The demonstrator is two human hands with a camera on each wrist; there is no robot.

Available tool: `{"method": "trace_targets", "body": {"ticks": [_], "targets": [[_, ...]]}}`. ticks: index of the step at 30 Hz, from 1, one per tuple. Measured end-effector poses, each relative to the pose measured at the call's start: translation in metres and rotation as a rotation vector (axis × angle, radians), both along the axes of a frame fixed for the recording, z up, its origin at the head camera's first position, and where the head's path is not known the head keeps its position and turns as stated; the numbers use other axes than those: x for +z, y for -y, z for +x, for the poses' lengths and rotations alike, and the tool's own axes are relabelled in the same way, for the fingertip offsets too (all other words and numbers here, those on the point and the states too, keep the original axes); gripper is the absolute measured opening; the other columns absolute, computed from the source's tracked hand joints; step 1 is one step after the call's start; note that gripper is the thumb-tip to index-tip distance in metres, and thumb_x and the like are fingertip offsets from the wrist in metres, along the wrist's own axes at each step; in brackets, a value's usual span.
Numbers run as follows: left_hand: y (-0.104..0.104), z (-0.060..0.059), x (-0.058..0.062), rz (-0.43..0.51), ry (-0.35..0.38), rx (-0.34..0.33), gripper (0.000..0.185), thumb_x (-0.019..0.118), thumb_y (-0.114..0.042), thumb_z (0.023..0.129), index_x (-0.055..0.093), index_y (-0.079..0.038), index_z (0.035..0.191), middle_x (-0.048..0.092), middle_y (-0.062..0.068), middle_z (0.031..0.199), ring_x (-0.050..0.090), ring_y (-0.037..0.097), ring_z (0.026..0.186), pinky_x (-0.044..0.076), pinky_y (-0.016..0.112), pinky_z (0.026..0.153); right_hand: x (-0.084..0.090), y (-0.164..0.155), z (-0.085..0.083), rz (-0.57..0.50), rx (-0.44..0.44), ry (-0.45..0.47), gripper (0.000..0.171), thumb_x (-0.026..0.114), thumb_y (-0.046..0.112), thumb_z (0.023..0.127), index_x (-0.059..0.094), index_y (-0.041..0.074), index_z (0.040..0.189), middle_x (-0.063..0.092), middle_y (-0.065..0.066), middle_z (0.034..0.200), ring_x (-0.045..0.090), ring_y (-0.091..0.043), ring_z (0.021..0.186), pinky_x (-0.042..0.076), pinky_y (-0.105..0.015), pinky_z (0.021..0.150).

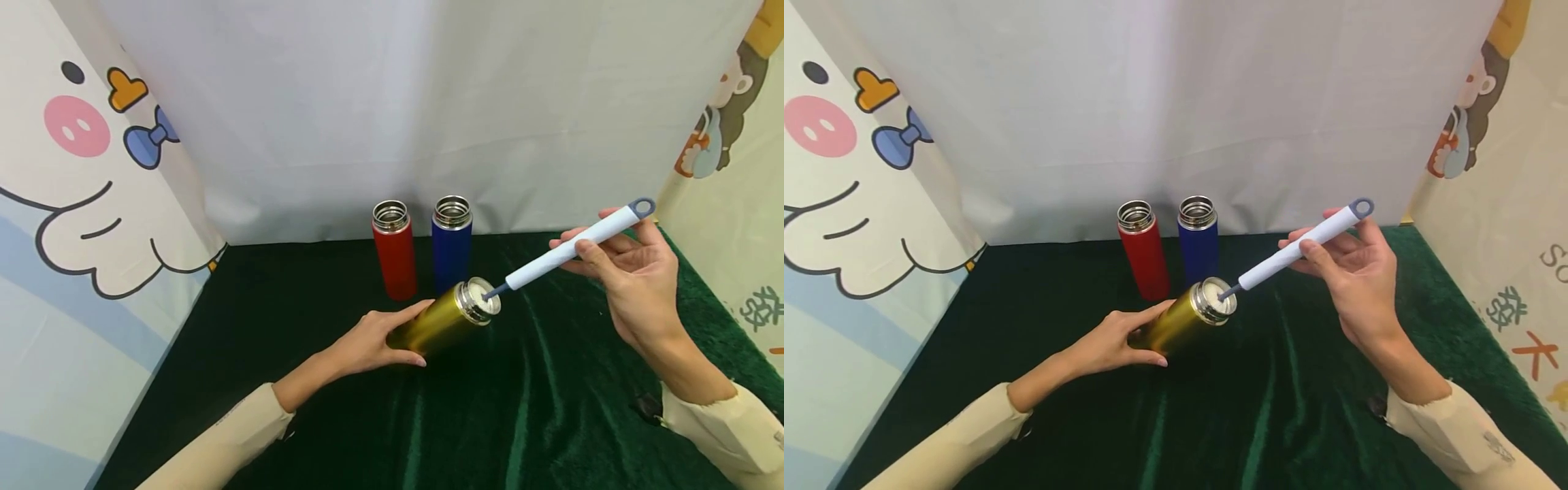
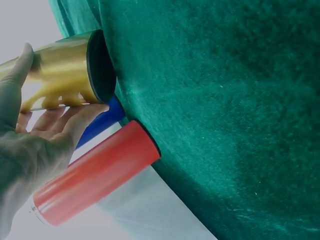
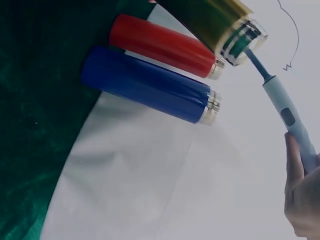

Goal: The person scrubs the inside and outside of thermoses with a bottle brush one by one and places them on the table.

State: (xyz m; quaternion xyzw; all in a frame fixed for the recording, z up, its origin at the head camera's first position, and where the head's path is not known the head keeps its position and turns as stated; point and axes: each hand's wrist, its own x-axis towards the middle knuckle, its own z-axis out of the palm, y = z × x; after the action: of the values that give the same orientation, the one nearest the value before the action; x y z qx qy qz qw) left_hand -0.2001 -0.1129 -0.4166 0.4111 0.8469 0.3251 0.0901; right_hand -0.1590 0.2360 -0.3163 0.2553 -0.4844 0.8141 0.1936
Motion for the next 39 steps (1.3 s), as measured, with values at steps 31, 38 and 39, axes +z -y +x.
{"method": "trace_targets", "body": {"ticks": [31,38,39], "targets": [[0.0,-0.001,0.002,0.001,-0.008,-0.035,0.09,0.081,-0.033,0.088,0.03,-0.024,0.162,0.065,0.009,0.139,0.066,0.018,0.115,0.056,0.039,0.097,-0.028,0.026,0.01,0.384,-0.043,-0.044,0.044,0.057,-0.026,0.089,0.05,-0.01,0.128,0.078,-0.009,0.114,0.076,-0.019,0.104,0.061,-0.028,0.085],[0.002,-0.003,0.0,0.036,0.04,-0.039,0.09,0.081,-0.029,0.089,0.029,-0.024,0.162,0.064,0.009,0.138,0.064,0.018,0.118,0.056,0.039,0.098,-0.01,0.004,0.006,0.357,0.053,0.0,0.043,0.046,-0.019,0.098,0.044,0.0,0.136,0.076,-0.008,0.118,0.074,-0.02,0.111,0.059,-0.028,0.092],[0.002,-0.004,-0.001,0.037,0.043,-0.038,0.09,0.081,-0.028,0.089,0.029,-0.025,0.162,0.064,0.009,0.137,0.064,0.018,0.118,0.056,0.038,0.098,-0.006,0.001,0.006,0.343,0.063,-0.004,0.043,0.046,-0.02,0.098,0.045,-0.001,0.135,0.076,-0.01,0.117,0.074,-0.021,0.11,0.059,-0.029,0.092]]}}
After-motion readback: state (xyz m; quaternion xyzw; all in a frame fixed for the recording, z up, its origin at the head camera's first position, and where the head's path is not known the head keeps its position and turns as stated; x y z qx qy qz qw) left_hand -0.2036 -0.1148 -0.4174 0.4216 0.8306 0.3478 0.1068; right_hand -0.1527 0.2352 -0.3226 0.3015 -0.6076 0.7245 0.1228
